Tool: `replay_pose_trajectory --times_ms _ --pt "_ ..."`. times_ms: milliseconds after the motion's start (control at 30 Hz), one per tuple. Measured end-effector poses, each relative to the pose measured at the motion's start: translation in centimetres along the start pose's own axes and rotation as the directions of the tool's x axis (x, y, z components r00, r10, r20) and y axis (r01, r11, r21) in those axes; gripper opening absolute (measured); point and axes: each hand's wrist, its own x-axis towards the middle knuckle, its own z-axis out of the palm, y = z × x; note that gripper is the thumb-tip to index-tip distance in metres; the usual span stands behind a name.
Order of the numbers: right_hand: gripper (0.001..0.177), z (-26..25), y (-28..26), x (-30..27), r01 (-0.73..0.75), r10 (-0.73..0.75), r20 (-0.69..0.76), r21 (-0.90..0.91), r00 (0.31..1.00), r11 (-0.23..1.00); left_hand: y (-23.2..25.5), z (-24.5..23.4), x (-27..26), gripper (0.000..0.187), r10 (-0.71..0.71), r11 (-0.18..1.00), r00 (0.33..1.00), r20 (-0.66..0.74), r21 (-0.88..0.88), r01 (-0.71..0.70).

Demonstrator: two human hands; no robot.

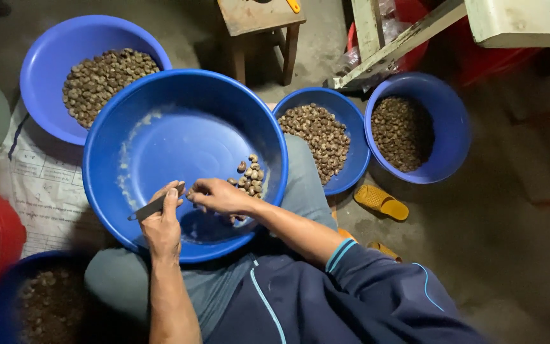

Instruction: The person is manually cracking nuts using a small hand tool and sorting the cracked nuts into various plastic bowls on the floor.

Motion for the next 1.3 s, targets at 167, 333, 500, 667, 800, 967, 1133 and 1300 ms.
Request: replay_pose_trajectory --times_ms 167,333,500,667,800,967,1133,1300 --pt "0.024 -0.1 0.7 0.4 -0.02 0.038 -0.032 0.45 0.999 0.893 -1.0 -0.2 0.2 0.022 0.045 0.999 0.998 0.043 0.019 -0.046" --pt "0.025 0.0 1.1 0.7 0.002 0.048 -0.055 0.679 0.997 0.734 -0.6 0.1 0.0 0.022 0.059 0.998 0.997 0.054 -0.008 -0.059" --pt "0.031 0.5 1.7 0.7 0.066 0.012 -0.102 0.721 0.995 0.69 -1.2 0.1 0.0 0.025 0.04 0.997 0.998 0.058 -0.065 -0.036" --pt "0.03 0.6 1.7 0.7 0.082 0.015 -0.123 0.741 0.992 0.666 -0.8 0.2 0.2 0.021 0.058 0.991 0.996 0.07 -0.121 -0.05" --pt "0.029 0.7 1.1 0.2 0.084 0.024 -0.136 0.731 0.99 0.677 -1.1 0.2 0.3 0.021 0.064 0.987 0.997 0.051 -0.152 -0.056" --pt "0.031 0.5 0.8 0.0 0.102 0.009 -0.149 0.721 0.989 0.685 -1.3 -0.2 0.3 0.022 0.09 0.985 0.993 0.077 -0.154 -0.077" --pt "0.032 0.4 0.4 -0.2 0.107 0.006 -0.148 0.742 0.989 0.662 -0.9 0.0 0.2 0.022 0.103 0.986 0.993 0.054 -0.134 -0.095" --pt "0.032 0.3 0.5 -0.2 0.109 0.006 -0.151 0.74 0.989 0.664 -0.2 0.2 0.1 0.02 0.146 0.984 0.987 0.059 -0.11 -0.139"
